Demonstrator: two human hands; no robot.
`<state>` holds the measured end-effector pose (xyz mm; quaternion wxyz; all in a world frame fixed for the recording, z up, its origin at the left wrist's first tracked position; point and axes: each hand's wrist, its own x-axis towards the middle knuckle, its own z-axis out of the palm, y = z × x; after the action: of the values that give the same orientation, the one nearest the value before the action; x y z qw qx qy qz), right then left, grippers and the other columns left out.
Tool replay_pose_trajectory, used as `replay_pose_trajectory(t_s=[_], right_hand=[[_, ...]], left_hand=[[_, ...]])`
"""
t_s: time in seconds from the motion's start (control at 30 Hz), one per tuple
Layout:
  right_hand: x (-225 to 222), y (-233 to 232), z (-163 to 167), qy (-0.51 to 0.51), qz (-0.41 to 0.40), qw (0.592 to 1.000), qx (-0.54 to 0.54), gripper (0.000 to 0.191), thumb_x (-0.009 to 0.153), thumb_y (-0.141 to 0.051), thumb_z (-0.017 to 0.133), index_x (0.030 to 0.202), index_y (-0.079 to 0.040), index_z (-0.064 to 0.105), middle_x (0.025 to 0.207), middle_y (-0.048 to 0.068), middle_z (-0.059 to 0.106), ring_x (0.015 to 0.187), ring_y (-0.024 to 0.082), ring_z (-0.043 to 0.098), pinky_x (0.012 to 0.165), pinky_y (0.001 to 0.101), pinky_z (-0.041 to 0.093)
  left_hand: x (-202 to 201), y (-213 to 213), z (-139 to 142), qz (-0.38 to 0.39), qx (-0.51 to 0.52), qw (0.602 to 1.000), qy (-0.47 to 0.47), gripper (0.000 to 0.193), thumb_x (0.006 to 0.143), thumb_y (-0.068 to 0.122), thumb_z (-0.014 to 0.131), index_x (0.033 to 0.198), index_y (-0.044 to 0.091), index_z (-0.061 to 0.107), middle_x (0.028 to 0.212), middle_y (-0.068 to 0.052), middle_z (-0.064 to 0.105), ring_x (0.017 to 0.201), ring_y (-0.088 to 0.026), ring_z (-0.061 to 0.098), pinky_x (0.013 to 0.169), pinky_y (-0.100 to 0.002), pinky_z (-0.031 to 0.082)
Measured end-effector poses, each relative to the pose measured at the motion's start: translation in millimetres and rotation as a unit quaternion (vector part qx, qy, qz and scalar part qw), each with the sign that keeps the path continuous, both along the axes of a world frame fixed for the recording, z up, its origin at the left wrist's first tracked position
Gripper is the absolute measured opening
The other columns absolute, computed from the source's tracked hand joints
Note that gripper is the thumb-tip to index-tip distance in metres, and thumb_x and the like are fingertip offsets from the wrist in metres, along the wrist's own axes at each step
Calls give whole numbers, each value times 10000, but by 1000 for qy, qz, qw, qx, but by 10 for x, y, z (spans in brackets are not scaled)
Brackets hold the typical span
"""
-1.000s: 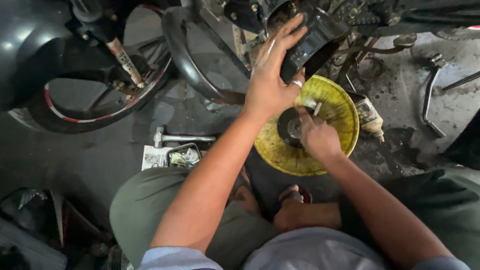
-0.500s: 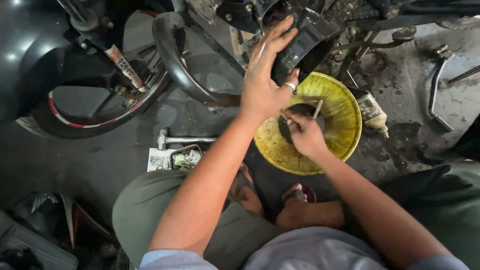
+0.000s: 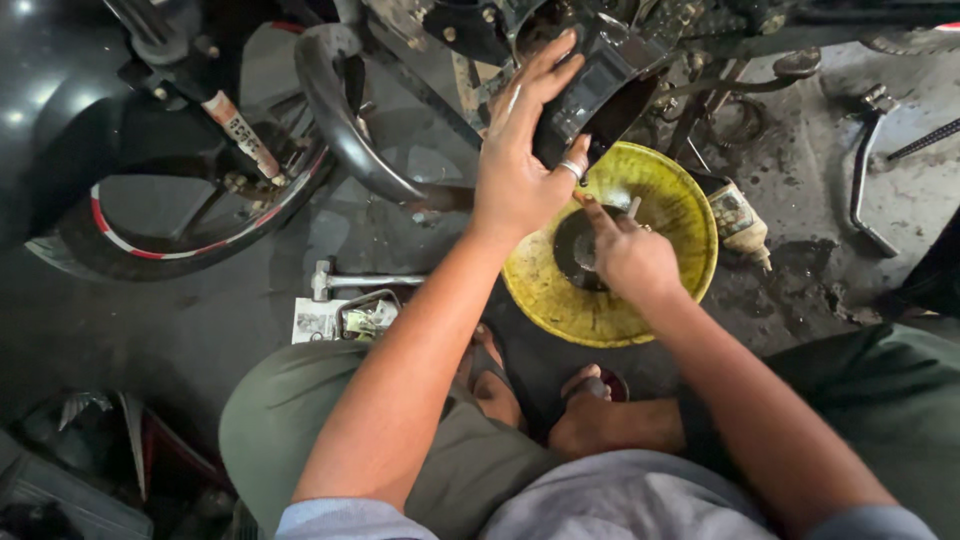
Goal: The person scrubs a motorcycle engine casing with a brush and solvent, then wipes the interior surfaces with a cloth. The person continues to clean the casing and other engine components, rinsing the brush in a yellow basin.
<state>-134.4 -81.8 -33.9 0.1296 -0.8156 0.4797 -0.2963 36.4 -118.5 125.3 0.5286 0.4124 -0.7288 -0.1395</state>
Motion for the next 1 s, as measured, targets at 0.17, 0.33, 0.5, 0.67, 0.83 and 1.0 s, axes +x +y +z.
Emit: replay_pose_trajectory(t_s=[0.17,0.33,0.5,0.67,0.83,1.0], right_hand=[[3,14,-13,-237,-24,934,267,382,976,-112,572,1330,-146,714,871,217,734,595,305,659,573,389,542],[16,20,32,179,-52,978,89,389,1010,-178,593,1387,-108,659,747,178,725,585,313,652,548,445,529],[24,-2,210,-96,-44,958,267,465,967,-158,537,1410,-185,673,740,207,671,532,390,636,551,477,535],[70,-97,216,49,-80,964,247,461,956,-216,618,1402,-104,648,839,243,702,639,409,643,492,498,517],[57,-76,173,-99,-5,986,135,350,1021,-152,582,1335,-188,733,1057,206,758,848,383,727,728,460,584],[-100,-112,272,-76,-34,953,290,374,968,-181,578,1319,-225,702,1035,217,748,846,399,740,785,453,584]], left_hand=[[10,1,-3,1,1,1000,0,631,867,-37,782,1451,76,572,1551,-46,504,1495,-236,462,1285,-355,351],[2,-23,-5,-25,-5,999,22,589,876,-43,771,1412,65,553,1561,-37,497,1511,-232,449,1295,-352,341],[20,-15,12,1,-4,1000,-13,619,868,-17,777,1444,73,568,1549,-49,505,1493,-240,462,1280,-355,347],[9,12,14,13,-4,1000,-23,648,850,-7,783,1453,89,565,1554,-43,502,1492,-244,463,1287,-366,331],[15,20,20,10,0,1000,-19,653,861,-2,782,1467,104,565,1553,-33,504,1495,-236,461,1292,-364,331],[12,9,27,11,-1,1000,-10,650,846,-1,783,1451,109,573,1551,-29,510,1489,-225,473,1280,-359,335]])
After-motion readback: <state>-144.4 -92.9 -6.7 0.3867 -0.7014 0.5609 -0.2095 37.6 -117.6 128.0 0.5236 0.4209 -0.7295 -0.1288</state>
